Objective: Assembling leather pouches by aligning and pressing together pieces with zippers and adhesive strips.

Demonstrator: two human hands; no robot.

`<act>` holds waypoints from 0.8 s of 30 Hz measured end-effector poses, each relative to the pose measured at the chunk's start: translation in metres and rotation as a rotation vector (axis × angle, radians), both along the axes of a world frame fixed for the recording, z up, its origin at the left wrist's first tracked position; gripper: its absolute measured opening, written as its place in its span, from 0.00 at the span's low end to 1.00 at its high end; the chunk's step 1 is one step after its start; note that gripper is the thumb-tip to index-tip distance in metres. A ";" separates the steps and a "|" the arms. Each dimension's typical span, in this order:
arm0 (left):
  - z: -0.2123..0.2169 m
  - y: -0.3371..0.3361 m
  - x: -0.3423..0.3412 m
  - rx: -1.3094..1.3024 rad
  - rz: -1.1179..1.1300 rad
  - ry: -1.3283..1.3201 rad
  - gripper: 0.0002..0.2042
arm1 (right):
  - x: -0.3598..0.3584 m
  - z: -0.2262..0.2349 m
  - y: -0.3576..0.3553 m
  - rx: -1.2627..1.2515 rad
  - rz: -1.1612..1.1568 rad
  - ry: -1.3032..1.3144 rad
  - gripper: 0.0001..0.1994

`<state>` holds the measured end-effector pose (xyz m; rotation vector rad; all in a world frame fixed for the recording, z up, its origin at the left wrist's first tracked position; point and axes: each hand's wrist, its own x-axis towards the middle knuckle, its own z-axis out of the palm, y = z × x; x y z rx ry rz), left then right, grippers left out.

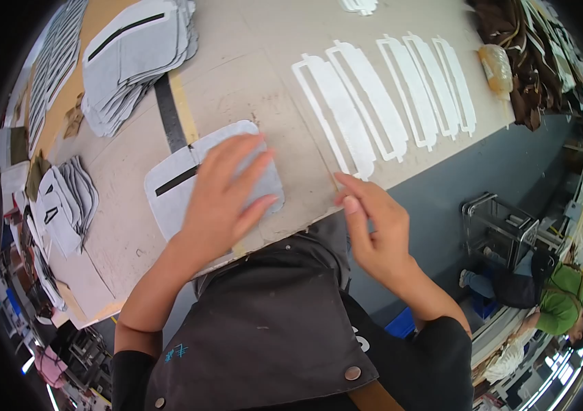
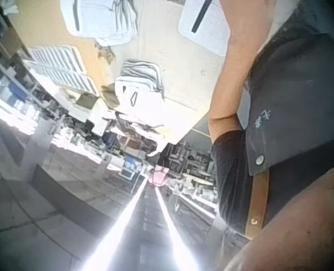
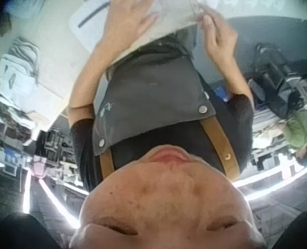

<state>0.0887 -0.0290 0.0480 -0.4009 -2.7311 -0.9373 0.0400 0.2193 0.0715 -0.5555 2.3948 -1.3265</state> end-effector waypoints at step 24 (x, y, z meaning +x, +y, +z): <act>-0.025 0.093 -0.065 -0.025 -0.185 0.113 0.19 | -0.023 -0.003 0.041 -0.611 -0.412 -0.992 0.23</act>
